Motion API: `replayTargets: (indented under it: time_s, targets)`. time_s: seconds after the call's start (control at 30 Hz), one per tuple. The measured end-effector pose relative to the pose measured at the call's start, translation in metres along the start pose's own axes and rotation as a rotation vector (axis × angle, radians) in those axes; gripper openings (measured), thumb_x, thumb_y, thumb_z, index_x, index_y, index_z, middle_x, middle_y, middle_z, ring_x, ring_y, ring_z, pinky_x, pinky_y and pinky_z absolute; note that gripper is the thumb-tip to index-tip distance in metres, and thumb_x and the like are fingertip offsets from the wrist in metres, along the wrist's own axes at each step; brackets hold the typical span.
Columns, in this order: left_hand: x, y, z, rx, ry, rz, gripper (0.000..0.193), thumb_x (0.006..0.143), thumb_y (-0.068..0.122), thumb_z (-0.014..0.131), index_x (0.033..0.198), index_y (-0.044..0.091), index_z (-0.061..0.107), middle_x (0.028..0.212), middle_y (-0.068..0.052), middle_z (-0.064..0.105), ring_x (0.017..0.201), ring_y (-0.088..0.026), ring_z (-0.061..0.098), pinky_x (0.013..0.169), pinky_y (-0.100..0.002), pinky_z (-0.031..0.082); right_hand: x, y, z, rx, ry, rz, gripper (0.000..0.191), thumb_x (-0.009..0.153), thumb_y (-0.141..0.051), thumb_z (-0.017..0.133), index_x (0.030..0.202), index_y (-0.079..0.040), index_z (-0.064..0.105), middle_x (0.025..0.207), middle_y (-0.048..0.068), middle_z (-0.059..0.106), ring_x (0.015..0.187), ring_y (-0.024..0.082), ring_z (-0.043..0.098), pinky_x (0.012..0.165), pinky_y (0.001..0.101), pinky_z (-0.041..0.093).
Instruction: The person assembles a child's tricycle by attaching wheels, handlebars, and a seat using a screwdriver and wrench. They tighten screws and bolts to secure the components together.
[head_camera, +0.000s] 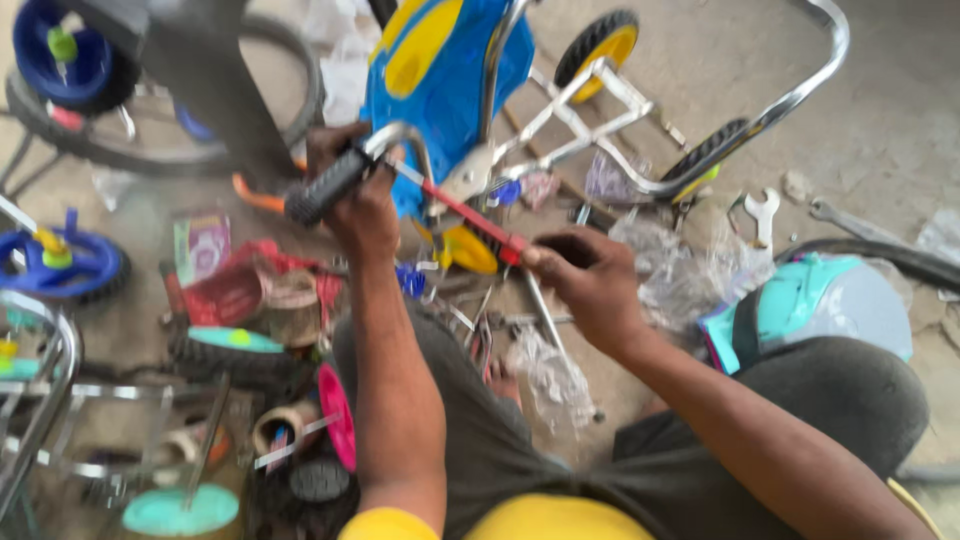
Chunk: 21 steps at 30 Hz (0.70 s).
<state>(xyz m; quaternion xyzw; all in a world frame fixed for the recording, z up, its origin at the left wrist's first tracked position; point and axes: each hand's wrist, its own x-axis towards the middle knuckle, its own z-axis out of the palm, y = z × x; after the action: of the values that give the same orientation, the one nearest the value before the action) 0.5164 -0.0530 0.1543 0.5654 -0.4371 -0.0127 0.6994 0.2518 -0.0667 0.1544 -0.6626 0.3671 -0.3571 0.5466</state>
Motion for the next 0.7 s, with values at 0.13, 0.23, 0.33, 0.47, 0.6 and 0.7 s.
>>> replayTargets:
  time_s: [0.13, 0.23, 0.33, 0.47, 0.6, 0.7]
  targets:
    - [0.001, -0.003, -0.002, -0.031, -0.021, -0.034, 0.035, 0.077, -0.001, 0.082, 0.107, 0.001, 0.064, 0.099, -0.005, 0.061, 0.092, -0.016, 0.059, 0.089, -0.032, 0.051, 0.002, 0.0, 0.0, -0.305, -0.075, -0.309, 0.037, 0.094, -0.021, 0.071, 0.124, 0.0, 0.067, 0.092, 0.013, 0.069, 0.064, 0.019, 0.06, 0.051, 0.0321, 0.047]
    - [-0.003, -0.007, -0.004, -0.005, 0.008, -0.093, 0.035, 0.074, -0.001, 0.083, 0.105, 0.001, 0.066, 0.095, -0.004, 0.061, 0.088, -0.016, 0.058, 0.086, -0.032, 0.051, 0.007, 0.006, -0.002, 0.533, -0.139, 0.642, 0.034, 0.087, -0.018, 0.074, 0.116, -0.001, 0.072, 0.082, 0.008, 0.071, 0.053, 0.013, 0.056, 0.044, 0.0281, 0.043]
    - [-0.003, -0.012, -0.004, -0.019, 0.002, 0.009, 0.035, 0.077, -0.001, 0.084, 0.107, 0.001, 0.066, 0.099, -0.004, 0.06, 0.093, -0.017, 0.058, 0.09, -0.032, 0.05, 0.005, 0.011, -0.002, 0.126, -0.027, 0.221, 0.03, 0.092, -0.018, 0.077, 0.117, -0.002, 0.07, 0.085, 0.007, 0.069, 0.061, 0.015, 0.06, 0.051, 0.0288, 0.047]
    - [-0.004, -0.013, -0.004, -0.051, -0.015, -0.036, 0.034, 0.077, 0.001, 0.083, 0.107, 0.001, 0.066, 0.099, -0.004, 0.059, 0.092, -0.017, 0.057, 0.088, -0.032, 0.05, -0.001, 0.009, 0.0, -0.664, 0.0, -0.664, 0.032, 0.096, -0.018, 0.078, 0.123, -0.003, 0.069, 0.082, 0.006, 0.063, 0.064, 0.017, 0.059, 0.054, 0.0307, 0.046]
    - [-0.004, -0.01, -0.005, -0.029, 0.001, -0.068, 0.033, 0.078, 0.003, 0.083, 0.106, 0.001, 0.065, 0.097, -0.004, 0.06, 0.091, -0.016, 0.057, 0.088, -0.031, 0.051, 0.005, 0.006, 0.0, 0.639, -0.261, 0.552, 0.03, 0.09, -0.019, 0.076, 0.112, 0.0, 0.073, 0.076, 0.008, 0.067, 0.054, 0.016, 0.057, 0.045, 0.0297, 0.044]
    - [-0.001, -0.008, -0.004, -0.066, -0.013, -0.026, 0.031, 0.082, 0.003, 0.082, 0.108, 0.001, 0.065, 0.099, -0.005, 0.056, 0.094, -0.017, 0.056, 0.09, -0.031, 0.049, 0.007, 0.005, 0.003, 0.199, -0.105, 0.274, 0.025, 0.092, -0.015, 0.081, 0.112, 0.0, 0.076, 0.085, 0.015, 0.071, 0.064, 0.018, 0.059, 0.054, 0.0347, 0.047]
